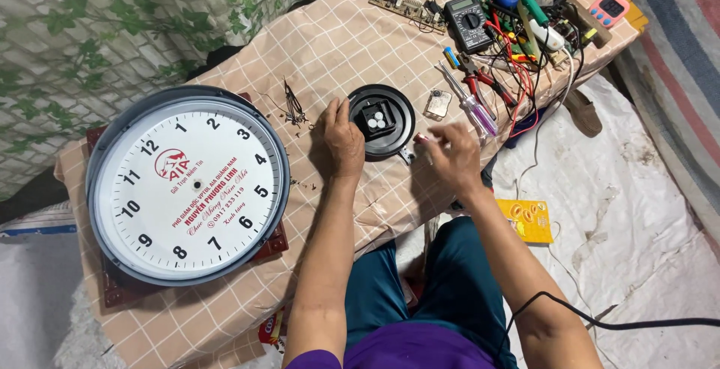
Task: Repairing a wall clock by prying open and adjusting the internal movement mechanism using a screwdriver
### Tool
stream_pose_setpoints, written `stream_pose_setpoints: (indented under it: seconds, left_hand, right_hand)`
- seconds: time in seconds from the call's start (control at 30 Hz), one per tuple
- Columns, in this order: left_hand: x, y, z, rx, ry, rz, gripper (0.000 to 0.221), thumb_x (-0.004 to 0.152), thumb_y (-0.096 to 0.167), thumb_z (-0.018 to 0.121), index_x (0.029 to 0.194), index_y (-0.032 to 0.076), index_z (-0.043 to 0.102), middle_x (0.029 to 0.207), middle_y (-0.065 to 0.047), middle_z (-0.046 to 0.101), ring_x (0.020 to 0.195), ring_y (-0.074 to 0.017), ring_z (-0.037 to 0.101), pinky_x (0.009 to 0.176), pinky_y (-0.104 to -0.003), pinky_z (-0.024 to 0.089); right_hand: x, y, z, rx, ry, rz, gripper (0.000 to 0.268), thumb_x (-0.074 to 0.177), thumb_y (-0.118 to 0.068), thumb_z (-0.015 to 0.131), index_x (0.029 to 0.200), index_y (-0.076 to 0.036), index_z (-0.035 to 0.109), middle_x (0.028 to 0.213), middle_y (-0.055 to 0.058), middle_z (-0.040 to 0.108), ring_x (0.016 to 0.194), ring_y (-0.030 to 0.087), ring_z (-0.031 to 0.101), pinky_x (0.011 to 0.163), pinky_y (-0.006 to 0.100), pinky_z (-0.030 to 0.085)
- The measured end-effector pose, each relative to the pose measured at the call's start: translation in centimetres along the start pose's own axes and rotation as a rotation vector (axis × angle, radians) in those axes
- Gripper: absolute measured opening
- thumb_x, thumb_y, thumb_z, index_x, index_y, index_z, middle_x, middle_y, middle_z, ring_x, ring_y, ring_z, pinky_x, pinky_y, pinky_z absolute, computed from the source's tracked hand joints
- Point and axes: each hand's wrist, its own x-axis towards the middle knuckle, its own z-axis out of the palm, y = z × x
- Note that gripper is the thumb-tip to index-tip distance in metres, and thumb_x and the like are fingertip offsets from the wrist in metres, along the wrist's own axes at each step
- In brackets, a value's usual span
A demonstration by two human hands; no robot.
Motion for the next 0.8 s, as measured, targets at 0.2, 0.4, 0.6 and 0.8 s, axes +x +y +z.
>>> stream_pose_setpoints:
  seconds: [0.2, 0.4, 0.6, 0.8]
  left_hand:
    - [0.2, 0.5, 0.2, -0.019, 0.005, -0.026, 0.051, 0.081, -0.009, 0.049, 0.125, 0.007, 0.071, 0.124, -0.016, 0.065, 0.105, -0.0345, 0.062, 0.092, -0.043, 0.05]
    - [0.7, 1.3, -0.2, 0.012, 0.008, -0.01, 0.05, 0.079, -0.011, 0.051, 0.12, 0.007, 0.073, 0.121, -0.016, 0.066, 0.104, -0.0336, 0.063, 0.091, -0.043, 0.049]
    - [1.1, 1.9, -0.7, 0.023, -0.02, -0.008, 0.052, 0.077, -0.012, 0.052, 0.12, 0.008, 0.073, 0.12, -0.016, 0.066, 0.099, -0.0338, 0.062, 0.088, -0.042, 0.05]
    - [1.4, 2.8, -1.5, 0.005, -0.056, -0.033, 0.051, 0.072, -0.01, 0.054, 0.114, 0.01, 0.075, 0.118, -0.012, 0.067, 0.096, -0.031, 0.06, 0.086, -0.042, 0.049]
  right_hand:
    - [-3.6, -2.2, 0.8, -0.308, -0.058, -0.131, 0.035, 0.09, -0.046, 0.074, 0.112, -0.019, 0.073, 0.097, 0.005, 0.06, 0.091, 0.029, 0.066, 0.079, 0.041, 0.049]
    - [-3.2, -4.2, 2.0, -0.407, -0.026, -0.122, 0.03, 0.091, -0.039, 0.073, 0.112, -0.017, 0.071, 0.097, 0.006, 0.057, 0.091, 0.029, 0.063, 0.076, 0.041, 0.048]
    - [-3.6, -4.8, 0.5, -0.369, -0.039, -0.069, 0.027, 0.087, -0.029, 0.075, 0.111, -0.017, 0.073, 0.095, 0.009, 0.06, 0.091, 0.032, 0.065, 0.077, 0.043, 0.048]
    - [-4.1, -4.2, -1.2, -0.355, 0.028, -0.057, 0.021, 0.092, -0.032, 0.074, 0.107, -0.018, 0.076, 0.09, 0.008, 0.062, 0.083, 0.03, 0.066, 0.074, 0.042, 0.049]
